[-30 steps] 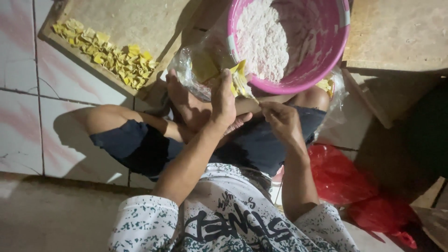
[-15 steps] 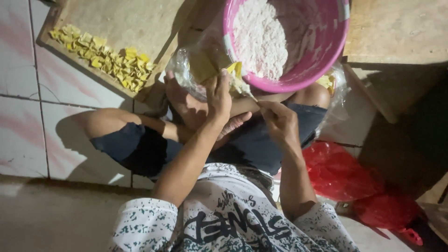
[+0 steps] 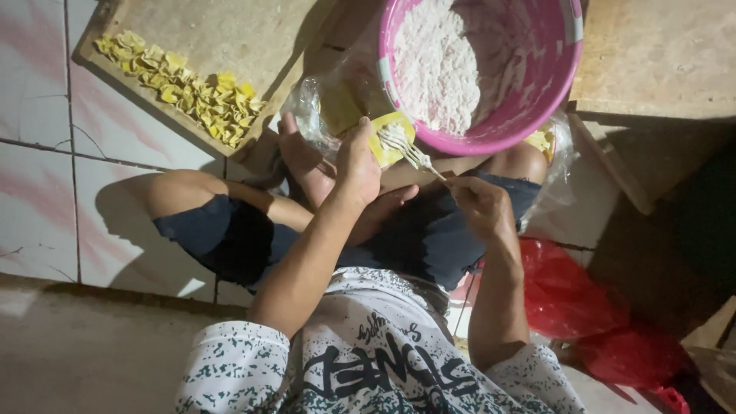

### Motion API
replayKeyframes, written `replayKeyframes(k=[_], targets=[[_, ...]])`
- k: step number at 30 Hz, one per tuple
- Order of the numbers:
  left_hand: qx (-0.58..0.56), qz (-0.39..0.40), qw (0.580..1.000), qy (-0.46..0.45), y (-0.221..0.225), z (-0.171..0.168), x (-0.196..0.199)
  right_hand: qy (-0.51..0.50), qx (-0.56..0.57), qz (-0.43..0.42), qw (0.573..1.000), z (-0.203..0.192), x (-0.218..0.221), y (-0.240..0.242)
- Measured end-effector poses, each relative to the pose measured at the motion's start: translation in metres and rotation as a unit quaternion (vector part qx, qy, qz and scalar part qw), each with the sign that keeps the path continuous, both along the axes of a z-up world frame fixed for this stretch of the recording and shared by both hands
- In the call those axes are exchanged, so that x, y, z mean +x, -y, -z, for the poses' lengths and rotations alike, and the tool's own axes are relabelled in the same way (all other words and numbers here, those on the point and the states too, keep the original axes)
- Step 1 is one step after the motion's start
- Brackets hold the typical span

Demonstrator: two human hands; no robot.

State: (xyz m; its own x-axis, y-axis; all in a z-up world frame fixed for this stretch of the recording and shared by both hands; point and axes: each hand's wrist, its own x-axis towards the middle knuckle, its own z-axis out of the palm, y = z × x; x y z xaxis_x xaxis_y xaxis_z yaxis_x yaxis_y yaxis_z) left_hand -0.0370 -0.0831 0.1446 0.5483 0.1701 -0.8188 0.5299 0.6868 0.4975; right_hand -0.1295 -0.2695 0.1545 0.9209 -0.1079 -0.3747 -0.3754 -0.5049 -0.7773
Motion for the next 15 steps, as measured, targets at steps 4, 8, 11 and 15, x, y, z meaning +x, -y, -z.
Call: replayKeyframes(k=[4, 8, 11, 15], targets=[[0.014, -0.001, 1.0, 0.025, -0.007, 0.004, 0.003, -0.016, -0.03, 0.024, 0.999, 0.012, -0.012, 0.014], [0.032, 0.035, 0.997, 0.058, -0.01, 0.022, 0.0, 0.039, -0.057, 0.023, 0.997, 0.01, -0.005, 0.008], [0.008, 0.014, 0.999, 0.048, -0.019, 0.036, 0.0, 0.1, -0.13, -0.021, 0.986, 0.019, 0.018, 0.016], [-0.001, 0.0, 1.0, 0.028, -0.027, 0.055, -0.004, 0.158, -0.363, -0.153, 0.905, 0.099, 0.04, 0.042]])
